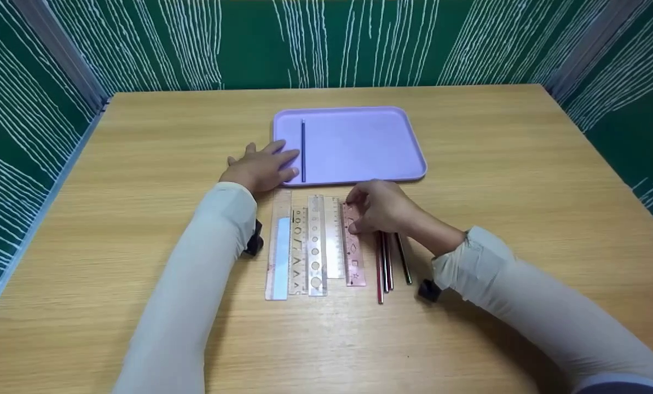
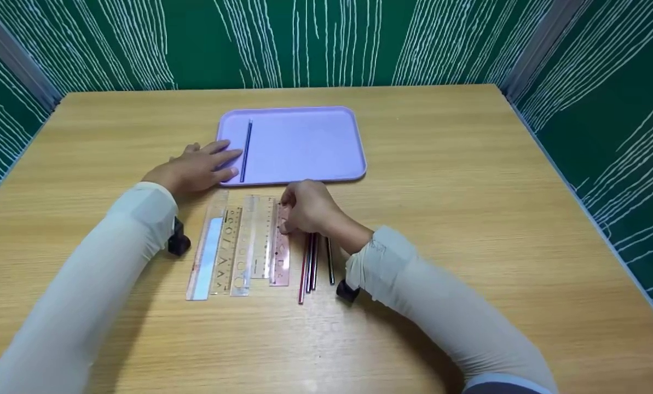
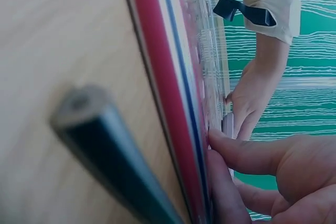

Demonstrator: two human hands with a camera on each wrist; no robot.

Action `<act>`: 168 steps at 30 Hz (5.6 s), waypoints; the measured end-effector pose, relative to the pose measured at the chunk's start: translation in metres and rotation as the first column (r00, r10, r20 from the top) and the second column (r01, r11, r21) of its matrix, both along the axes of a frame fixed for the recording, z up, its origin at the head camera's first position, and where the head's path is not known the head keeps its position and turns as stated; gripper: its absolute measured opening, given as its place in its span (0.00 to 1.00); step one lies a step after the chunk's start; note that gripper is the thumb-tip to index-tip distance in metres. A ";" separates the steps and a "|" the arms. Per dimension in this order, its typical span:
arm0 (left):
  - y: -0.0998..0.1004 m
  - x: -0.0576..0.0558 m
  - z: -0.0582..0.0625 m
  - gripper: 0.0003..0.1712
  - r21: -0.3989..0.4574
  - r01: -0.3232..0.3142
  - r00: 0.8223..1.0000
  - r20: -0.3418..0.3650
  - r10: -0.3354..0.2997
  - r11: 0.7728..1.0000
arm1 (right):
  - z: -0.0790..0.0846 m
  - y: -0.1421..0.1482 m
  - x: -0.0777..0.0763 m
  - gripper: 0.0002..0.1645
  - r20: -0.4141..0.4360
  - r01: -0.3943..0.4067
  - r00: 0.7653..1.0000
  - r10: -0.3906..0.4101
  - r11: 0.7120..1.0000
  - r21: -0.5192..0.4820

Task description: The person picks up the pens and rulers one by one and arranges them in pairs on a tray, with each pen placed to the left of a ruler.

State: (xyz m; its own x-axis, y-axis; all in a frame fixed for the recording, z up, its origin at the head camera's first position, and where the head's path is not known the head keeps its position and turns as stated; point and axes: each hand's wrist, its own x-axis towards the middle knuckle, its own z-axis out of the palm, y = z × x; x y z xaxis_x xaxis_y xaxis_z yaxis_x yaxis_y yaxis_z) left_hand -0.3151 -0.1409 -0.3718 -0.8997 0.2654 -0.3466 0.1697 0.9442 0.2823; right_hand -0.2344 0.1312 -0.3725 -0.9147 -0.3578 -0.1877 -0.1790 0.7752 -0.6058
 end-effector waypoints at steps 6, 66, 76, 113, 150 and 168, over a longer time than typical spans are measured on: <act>0.000 0.001 0.001 0.35 0.008 0.001 1.000 0.004 -0.001 1.000 | 0.000 0.001 0.000 0.32 0.023 0.011 1.000 -0.011 1.000 -0.006; 0.000 0.002 0.001 0.35 0.000 -0.011 0.999 0.030 0.011 1.000 | -0.002 -0.001 0.004 0.38 0.000 0.022 1.000 -0.022 0.996 -0.083; 0.002 0.001 0.002 0.35 -0.003 -0.004 1.000 0.025 0.004 1.000 | 0.002 -0.001 0.005 0.38 0.081 0.089 0.994 -0.072 0.969 -0.230; 0.001 -0.001 0.002 0.35 -0.004 -0.022 0.999 0.033 0.022 1.000 | -0.005 0.004 -0.010 0.42 0.523 0.431 0.849 -0.073 0.667 -0.607; 0.002 -0.003 0.003 0.42 -0.032 -0.010 1.000 0.024 0.010 0.999 | 0.011 -0.030 -0.056 0.40 0.427 0.390 0.897 -0.114 0.659 -0.643; 0.001 -0.002 0.002 0.41 -0.030 -0.001 1.000 0.022 0.002 1.000 | 0.005 -0.045 -0.095 0.36 0.397 0.422 0.894 -0.209 0.691 -0.587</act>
State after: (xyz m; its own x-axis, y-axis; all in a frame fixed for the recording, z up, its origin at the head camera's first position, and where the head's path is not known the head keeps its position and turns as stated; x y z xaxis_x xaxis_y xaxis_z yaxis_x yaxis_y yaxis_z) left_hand -0.3175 -0.1398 -0.3694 -0.8920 0.2532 -0.3744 0.1624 0.9526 0.2574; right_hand -0.3295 0.0866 -0.3679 -0.9401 -0.1863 -0.2856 0.2593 0.1535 -0.9535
